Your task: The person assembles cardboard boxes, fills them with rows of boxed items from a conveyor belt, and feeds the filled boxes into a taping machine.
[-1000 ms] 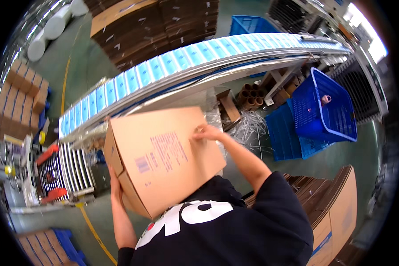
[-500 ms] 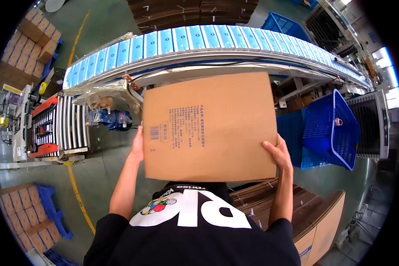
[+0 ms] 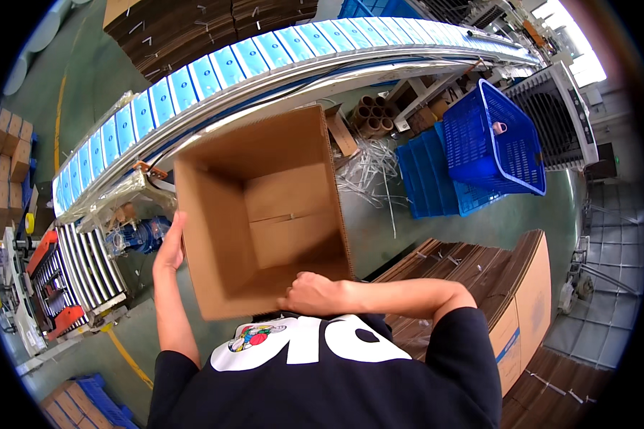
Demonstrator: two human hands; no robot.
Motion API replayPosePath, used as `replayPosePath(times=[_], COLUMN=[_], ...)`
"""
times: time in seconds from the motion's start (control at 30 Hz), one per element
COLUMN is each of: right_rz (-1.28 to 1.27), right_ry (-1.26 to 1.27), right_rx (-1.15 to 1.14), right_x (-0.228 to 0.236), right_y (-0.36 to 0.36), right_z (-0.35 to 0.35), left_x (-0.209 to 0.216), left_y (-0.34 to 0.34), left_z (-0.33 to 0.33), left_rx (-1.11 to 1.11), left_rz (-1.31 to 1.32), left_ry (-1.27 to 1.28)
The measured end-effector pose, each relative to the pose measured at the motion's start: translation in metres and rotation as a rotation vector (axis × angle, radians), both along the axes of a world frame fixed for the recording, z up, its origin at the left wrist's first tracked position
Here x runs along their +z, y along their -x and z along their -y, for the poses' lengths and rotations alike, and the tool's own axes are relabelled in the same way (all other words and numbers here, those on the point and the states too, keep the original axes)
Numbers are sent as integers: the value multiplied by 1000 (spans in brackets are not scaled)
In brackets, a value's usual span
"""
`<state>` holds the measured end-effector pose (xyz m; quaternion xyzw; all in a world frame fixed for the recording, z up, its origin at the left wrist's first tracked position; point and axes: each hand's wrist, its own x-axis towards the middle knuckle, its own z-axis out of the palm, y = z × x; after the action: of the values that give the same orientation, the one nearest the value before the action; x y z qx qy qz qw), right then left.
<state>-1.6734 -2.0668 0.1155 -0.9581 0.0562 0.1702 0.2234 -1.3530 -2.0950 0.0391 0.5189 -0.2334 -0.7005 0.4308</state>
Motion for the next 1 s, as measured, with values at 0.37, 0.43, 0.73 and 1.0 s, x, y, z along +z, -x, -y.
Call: replayPosePath(times=[0.37, 0.43, 0.73, 1.0], right_rz=[696, 486, 34, 623], right_ry=[-280, -426, -283, 411], right_rx=[-1363, -1446, -1591, -1146], right_x=[-104, -92, -249, -168], right_y=[188, 206, 350, 227], right_z=[183, 199, 320, 419], left_x=[-46, -57, -229, -21], left_y=[47, 30, 4, 69], left_z=[10, 6, 21, 132], left_rx=[300, 379, 527, 437], left_rz=[349, 285, 536, 1721], left_ry=[195, 168, -369, 158])
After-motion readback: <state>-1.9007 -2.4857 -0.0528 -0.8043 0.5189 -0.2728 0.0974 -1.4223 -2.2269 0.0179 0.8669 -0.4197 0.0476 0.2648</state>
